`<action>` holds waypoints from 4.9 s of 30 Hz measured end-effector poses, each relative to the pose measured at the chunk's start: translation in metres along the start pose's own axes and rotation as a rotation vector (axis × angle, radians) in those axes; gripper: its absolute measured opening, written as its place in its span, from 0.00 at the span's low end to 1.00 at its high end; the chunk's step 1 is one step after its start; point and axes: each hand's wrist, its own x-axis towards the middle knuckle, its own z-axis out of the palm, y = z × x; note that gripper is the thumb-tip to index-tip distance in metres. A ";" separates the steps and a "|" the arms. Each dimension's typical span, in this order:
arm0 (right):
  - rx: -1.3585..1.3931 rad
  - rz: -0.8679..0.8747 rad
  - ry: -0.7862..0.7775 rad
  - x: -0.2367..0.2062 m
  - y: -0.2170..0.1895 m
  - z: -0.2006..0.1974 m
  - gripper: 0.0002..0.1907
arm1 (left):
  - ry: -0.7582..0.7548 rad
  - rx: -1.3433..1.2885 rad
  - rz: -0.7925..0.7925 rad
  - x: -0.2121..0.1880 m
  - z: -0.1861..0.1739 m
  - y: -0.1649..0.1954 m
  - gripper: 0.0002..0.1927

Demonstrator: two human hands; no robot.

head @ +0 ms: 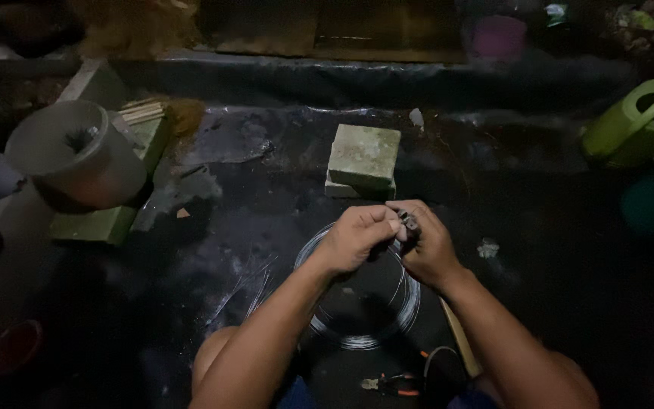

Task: The person bends a length of thin metal wire into a loop, cuts it with pliers, and twists the ends together. They repeat this process to form multiple wire loops from a coil of wire.

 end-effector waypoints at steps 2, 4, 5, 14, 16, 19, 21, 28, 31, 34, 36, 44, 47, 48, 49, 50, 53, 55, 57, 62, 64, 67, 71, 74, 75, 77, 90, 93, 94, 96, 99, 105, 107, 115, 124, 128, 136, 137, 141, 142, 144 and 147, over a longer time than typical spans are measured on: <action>-0.037 -0.036 0.012 0.001 -0.001 0.000 0.26 | -0.006 -0.053 0.010 0.001 -0.001 0.000 0.11; -0.087 -0.045 0.029 0.003 -0.002 0.000 0.21 | -0.002 -0.090 0.074 0.002 0.002 0.000 0.10; -0.101 -0.082 0.041 0.004 -0.003 0.001 0.21 | -0.003 -0.106 0.107 0.003 0.003 0.001 0.10; -0.148 -0.122 0.123 0.006 -0.006 0.001 0.18 | 0.090 0.030 0.091 0.000 0.008 0.006 0.10; -0.150 -0.113 0.114 0.006 -0.007 0.000 0.18 | 0.101 0.038 0.063 0.000 0.009 0.005 0.10; -0.151 -0.130 0.119 0.007 -0.009 0.000 0.15 | 0.129 0.028 0.026 0.000 0.010 0.005 0.10; -0.147 -0.143 0.137 0.007 -0.009 0.001 0.15 | 0.139 0.047 0.045 -0.001 0.011 0.006 0.10; -0.217 -0.186 0.148 0.000 0.005 0.008 0.12 | 0.161 0.134 0.099 -0.003 0.016 0.015 0.10; -0.203 -0.044 0.063 -0.002 0.010 0.008 0.11 | 0.170 0.163 0.057 -0.004 0.016 0.017 0.10; -0.223 -0.133 0.126 -0.002 0.010 0.009 0.13 | 0.179 0.159 0.026 -0.006 0.015 0.015 0.10; -0.243 -0.198 0.134 0.000 0.007 0.009 0.15 | 0.178 0.125 0.054 -0.005 0.013 0.013 0.10; -0.298 -0.113 0.114 0.007 -0.001 0.009 0.27 | 0.081 -0.174 -0.012 -0.002 0.003 0.004 0.10; -0.298 -0.154 0.165 0.003 0.000 0.009 0.27 | 0.091 -0.227 -0.069 -0.003 0.004 0.002 0.10; -0.331 -0.171 0.171 0.002 0.000 0.009 0.27 | 0.082 -0.235 -0.060 -0.002 0.004 0.002 0.10; -0.363 -0.189 0.176 0.002 0.001 0.009 0.27 | 0.075 -0.243 -0.051 -0.001 0.005 0.001 0.10; -0.342 -0.172 0.171 0.001 0.002 0.008 0.27 | 0.068 -0.252 -0.043 -0.001 0.004 0.001 0.10; -0.316 -0.147 0.142 0.000 0.005 0.008 0.27 | 0.076 -0.264 -0.063 -0.001 0.003 -0.001 0.11; -0.349 -0.163 0.105 0.000 0.006 0.009 0.27 | 0.074 -0.261 -0.046 -0.003 0.002 -0.002 0.10; -0.361 -0.049 0.109 -0.002 0.008 0.013 0.31 | 0.101 -0.190 -0.030 -0.004 0.002 -0.002 0.10; -0.180 0.245 0.059 -0.009 0.032 0.024 0.35 | 0.290 -0.101 0.196 0.000 0.005 -0.006 0.09; -0.132 0.398 0.061 -0.011 0.053 0.031 0.28 | 0.341 -0.121 0.163 0.003 -0.005 -0.007 0.10; -0.078 0.952 -0.184 -0.027 0.088 0.042 0.19 | 0.463 -0.260 0.120 -0.004 -0.021 -0.012 0.10; -0.193 1.019 -0.509 -0.057 0.117 0.052 0.18 | 0.571 -0.555 0.083 -0.007 -0.053 -0.012 0.08; -0.339 0.993 -0.705 -0.081 0.120 0.058 0.26 | 0.568 -0.658 0.127 -0.008 -0.075 -0.008 0.09; -0.389 1.113 -0.776 -0.089 0.120 0.061 0.34 | 0.577 -0.678 0.149 -0.009 -0.081 -0.008 0.09; -0.484 1.201 -0.904 -0.103 0.117 0.070 0.39 | 0.601 -0.716 0.199 -0.013 -0.096 -0.004 0.10; -0.589 0.883 -1.586 -0.203 0.107 0.121 0.34 | 0.658 -0.528 0.301 -0.030 -0.111 -0.023 0.08; -0.578 0.903 -1.453 -0.197 0.106 0.119 0.27 | 0.590 -0.361 0.280 -0.027 -0.100 -0.024 0.08; -0.552 0.936 -1.379 -0.188 0.106 0.117 0.26 | 0.570 -0.226 0.241 -0.028 -0.097 -0.024 0.09; -0.556 0.660 -1.169 -0.155 0.112 0.118 0.24 | 0.498 0.011 0.145 -0.029 -0.085 -0.024 0.10; 0.059 1.202 -0.165 -0.085 0.111 0.109 0.27 | 0.384 0.307 0.107 -0.031 -0.063 -0.024 0.11; 0.602 0.558 -0.256 -0.012 0.047 0.027 0.16 | 0.268 0.608 0.074 -0.036 -0.035 -0.021 0.10; 0.447 0.661 -0.241 -0.013 0.023 0.023 0.14 | 0.214 0.690 0.024 -0.037 -0.029 -0.019 0.11; 0.295 0.595 -0.143 -0.039 0.004 0.027 0.10 | 0.146 0.627 -0.096 -0.048 -0.015 -0.015 0.11; 0.231 0.589 0.095 -0.054 0.023 0.001 0.07 | 0.142 0.513 -0.174 -0.028 -0.012 -0.024 0.09; 0.397 0.514 0.231 -0.058 0.036 -0.031 0.05 | 0.141 0.532 -0.237 -0.026 -0.021 -0.019 0.09; 0.589 0.523 0.254 -0.066 0.053 -0.089 0.05 | 0.157 0.924 -0.053 -0.033 -0.024 0.008 0.09; 0.566 0.583 0.192 -0.065 0.054 -0.095 0.05 | 0.147 0.943 -0.092 -0.034 -0.025 0.011 0.10; 0.108 0.728 -0.253 -0.062 0.057 -0.099 0.08 | 0.078 1.253 0.037 -0.040 -0.028 0.014 0.07; 0.099 0.717 -0.340 -0.064 0.054 -0.094 0.09 | 0.047 1.273 0.087 -0.043 -0.030 0.014 0.05; 0.081 0.698 -0.526 -0.065 0.049 -0.082 0.12 | 0.025 1.313 0.136 -0.043 -0.031 0.015 0.05; 0.034 0.787 -0.655 -0.068 0.035 -0.061 0.13 | 0.040 1.389 0.132 -0.042 -0.038 0.018 0.07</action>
